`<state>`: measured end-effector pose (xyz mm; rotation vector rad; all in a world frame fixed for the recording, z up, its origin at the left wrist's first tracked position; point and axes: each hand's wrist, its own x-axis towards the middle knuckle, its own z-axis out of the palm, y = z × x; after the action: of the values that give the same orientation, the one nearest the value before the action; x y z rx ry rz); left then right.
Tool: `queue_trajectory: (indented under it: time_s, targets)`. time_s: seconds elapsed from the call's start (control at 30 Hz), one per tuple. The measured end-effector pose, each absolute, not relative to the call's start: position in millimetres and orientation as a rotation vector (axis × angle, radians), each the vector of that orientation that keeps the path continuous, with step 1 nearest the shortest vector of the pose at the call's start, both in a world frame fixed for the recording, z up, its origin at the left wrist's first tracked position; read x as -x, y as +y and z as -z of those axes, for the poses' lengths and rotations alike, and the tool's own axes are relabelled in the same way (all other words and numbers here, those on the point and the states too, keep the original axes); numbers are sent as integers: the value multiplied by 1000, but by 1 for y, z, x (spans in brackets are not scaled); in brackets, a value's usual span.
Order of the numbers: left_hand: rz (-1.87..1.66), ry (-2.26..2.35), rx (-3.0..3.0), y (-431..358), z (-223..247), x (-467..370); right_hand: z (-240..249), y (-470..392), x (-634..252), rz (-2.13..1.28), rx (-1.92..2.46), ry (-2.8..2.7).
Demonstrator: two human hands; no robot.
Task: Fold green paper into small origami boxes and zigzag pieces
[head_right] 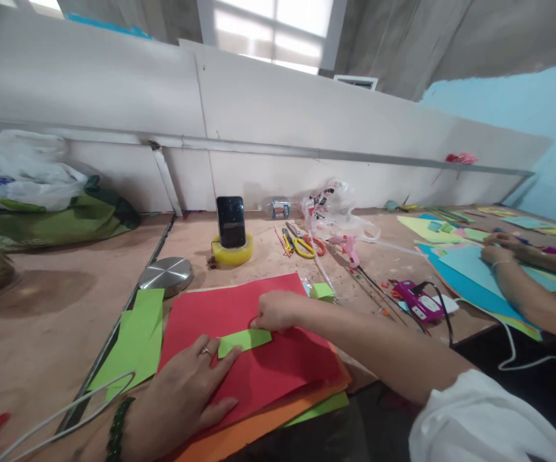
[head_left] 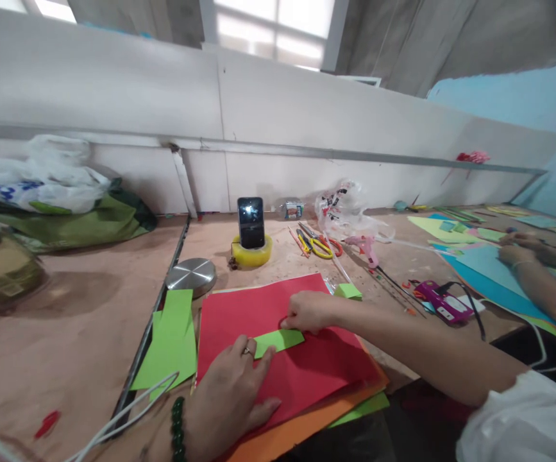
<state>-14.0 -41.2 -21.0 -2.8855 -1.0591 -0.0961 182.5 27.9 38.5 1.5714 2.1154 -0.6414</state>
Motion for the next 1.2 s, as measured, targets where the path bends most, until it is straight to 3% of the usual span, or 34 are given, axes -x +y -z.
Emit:
queue_trajectory:
  time_s: [0.3, 0.83, 1.2]
  targets:
    - [42, -1028, 2844, -38, 18, 13, -44, 6, -202, 464, -1739, 2202]
    - [43, -726, 2867, -28, 21, 25, -37, -10, -211, 585, -1644, 2294]
    - [304, -736, 2825, -26, 39, 31, -32, 12, -151, 566, -1597, 2354]
